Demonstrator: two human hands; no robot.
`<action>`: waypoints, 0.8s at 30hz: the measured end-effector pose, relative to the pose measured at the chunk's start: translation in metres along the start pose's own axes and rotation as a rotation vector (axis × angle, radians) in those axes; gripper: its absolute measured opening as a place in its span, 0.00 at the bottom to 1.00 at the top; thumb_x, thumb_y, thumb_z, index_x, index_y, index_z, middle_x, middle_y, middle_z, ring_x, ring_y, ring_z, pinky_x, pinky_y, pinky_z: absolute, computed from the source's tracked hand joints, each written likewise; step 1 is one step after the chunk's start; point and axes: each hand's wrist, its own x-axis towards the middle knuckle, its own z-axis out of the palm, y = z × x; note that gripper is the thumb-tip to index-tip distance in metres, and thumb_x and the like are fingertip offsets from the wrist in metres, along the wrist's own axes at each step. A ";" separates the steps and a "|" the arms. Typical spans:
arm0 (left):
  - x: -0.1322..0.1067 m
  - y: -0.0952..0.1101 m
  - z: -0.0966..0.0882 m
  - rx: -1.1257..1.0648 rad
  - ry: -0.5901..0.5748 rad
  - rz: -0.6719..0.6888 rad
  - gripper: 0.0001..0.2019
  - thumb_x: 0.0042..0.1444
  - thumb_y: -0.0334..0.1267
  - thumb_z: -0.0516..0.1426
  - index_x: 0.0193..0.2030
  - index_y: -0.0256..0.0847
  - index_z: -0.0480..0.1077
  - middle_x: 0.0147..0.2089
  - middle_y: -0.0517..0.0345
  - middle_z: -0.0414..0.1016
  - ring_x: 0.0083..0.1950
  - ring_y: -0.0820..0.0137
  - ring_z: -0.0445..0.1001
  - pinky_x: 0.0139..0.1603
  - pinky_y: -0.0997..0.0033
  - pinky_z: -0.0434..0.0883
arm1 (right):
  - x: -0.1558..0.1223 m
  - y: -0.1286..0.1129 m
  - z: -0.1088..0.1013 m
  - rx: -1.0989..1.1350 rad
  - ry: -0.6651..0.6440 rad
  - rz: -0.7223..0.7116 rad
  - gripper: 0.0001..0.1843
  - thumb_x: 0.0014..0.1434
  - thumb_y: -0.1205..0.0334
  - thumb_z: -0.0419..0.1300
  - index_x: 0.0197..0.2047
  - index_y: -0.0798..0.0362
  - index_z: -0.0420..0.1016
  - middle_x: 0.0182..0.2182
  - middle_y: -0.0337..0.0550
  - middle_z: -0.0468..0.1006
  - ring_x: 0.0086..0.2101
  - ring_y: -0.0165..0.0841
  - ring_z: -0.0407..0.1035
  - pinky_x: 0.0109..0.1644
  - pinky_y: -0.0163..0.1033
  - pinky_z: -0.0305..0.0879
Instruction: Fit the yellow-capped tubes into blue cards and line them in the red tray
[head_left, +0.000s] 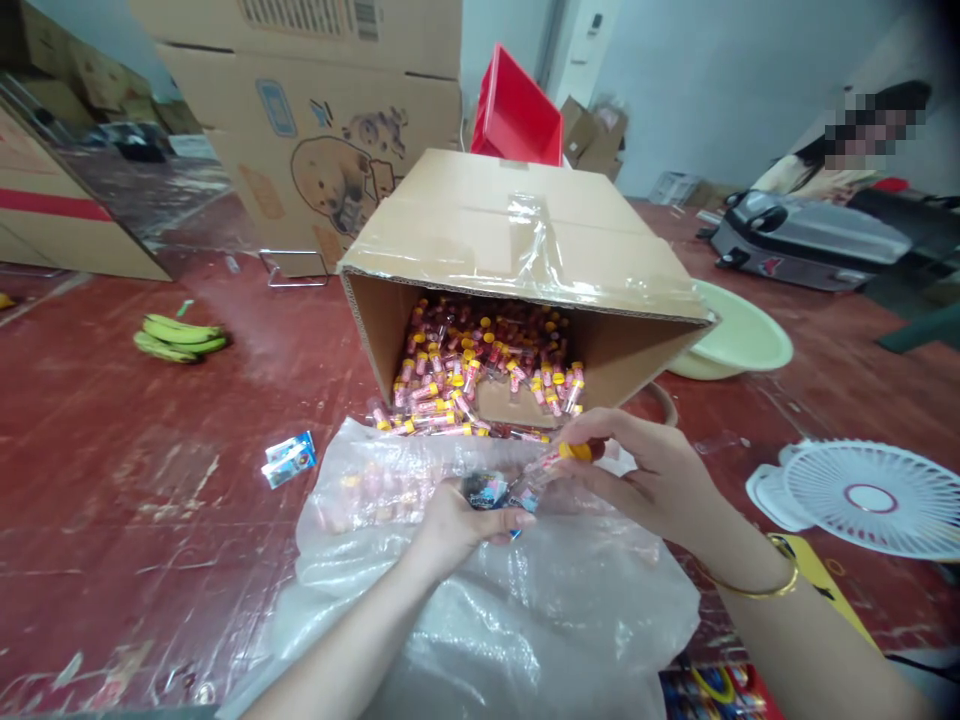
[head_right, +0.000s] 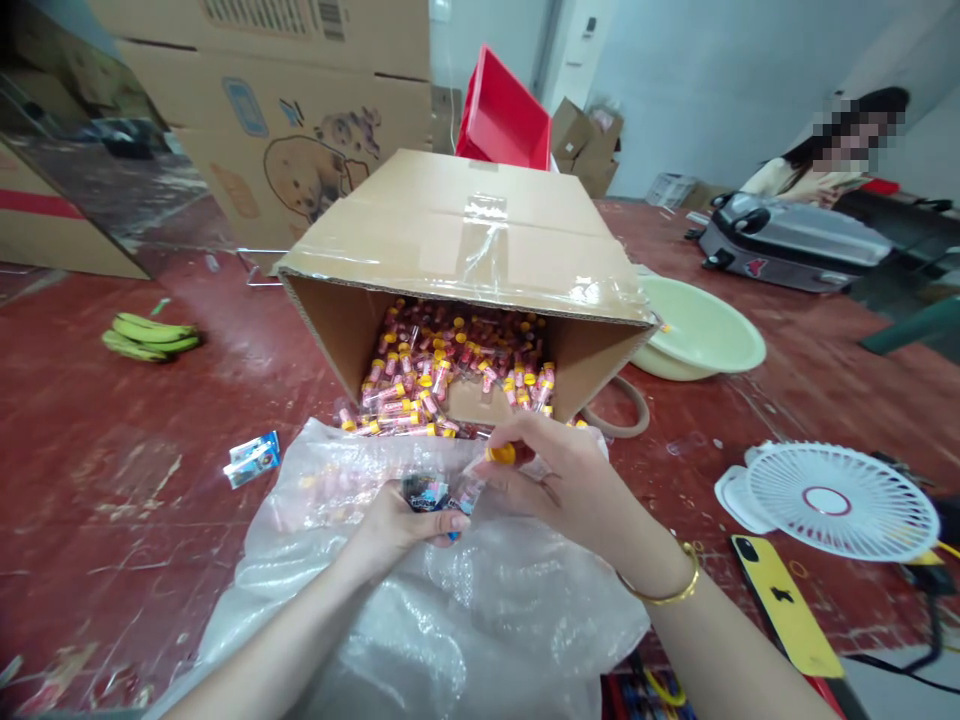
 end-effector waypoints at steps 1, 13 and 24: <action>-0.001 0.001 0.001 -0.001 0.001 0.010 0.13 0.36 0.40 0.71 0.24 0.36 0.75 0.22 0.60 0.72 0.24 0.70 0.70 0.27 0.71 0.72 | 0.001 0.002 0.003 0.034 -0.020 0.018 0.07 0.58 0.63 0.64 0.39 0.50 0.69 0.32 0.39 0.77 0.29 0.27 0.69 0.33 0.34 0.66; -0.005 0.009 0.021 -0.343 -0.100 -0.183 0.19 0.48 0.43 0.67 0.44 0.33 0.76 0.44 0.40 0.80 0.40 0.62 0.79 0.35 0.69 0.76 | -0.017 0.031 0.040 0.607 0.038 0.353 0.14 0.60 0.49 0.60 0.32 0.51 0.69 0.30 0.41 0.74 0.32 0.31 0.69 0.37 0.38 0.68; 0.002 0.018 0.042 -0.503 -0.053 -0.129 0.17 0.44 0.44 0.70 0.36 0.32 0.77 0.34 0.48 0.80 0.30 0.71 0.75 0.33 0.72 0.74 | -0.050 0.007 0.085 0.488 0.158 0.442 0.37 0.44 0.69 0.68 0.52 0.44 0.52 0.45 0.44 0.67 0.42 0.36 0.70 0.39 0.40 0.74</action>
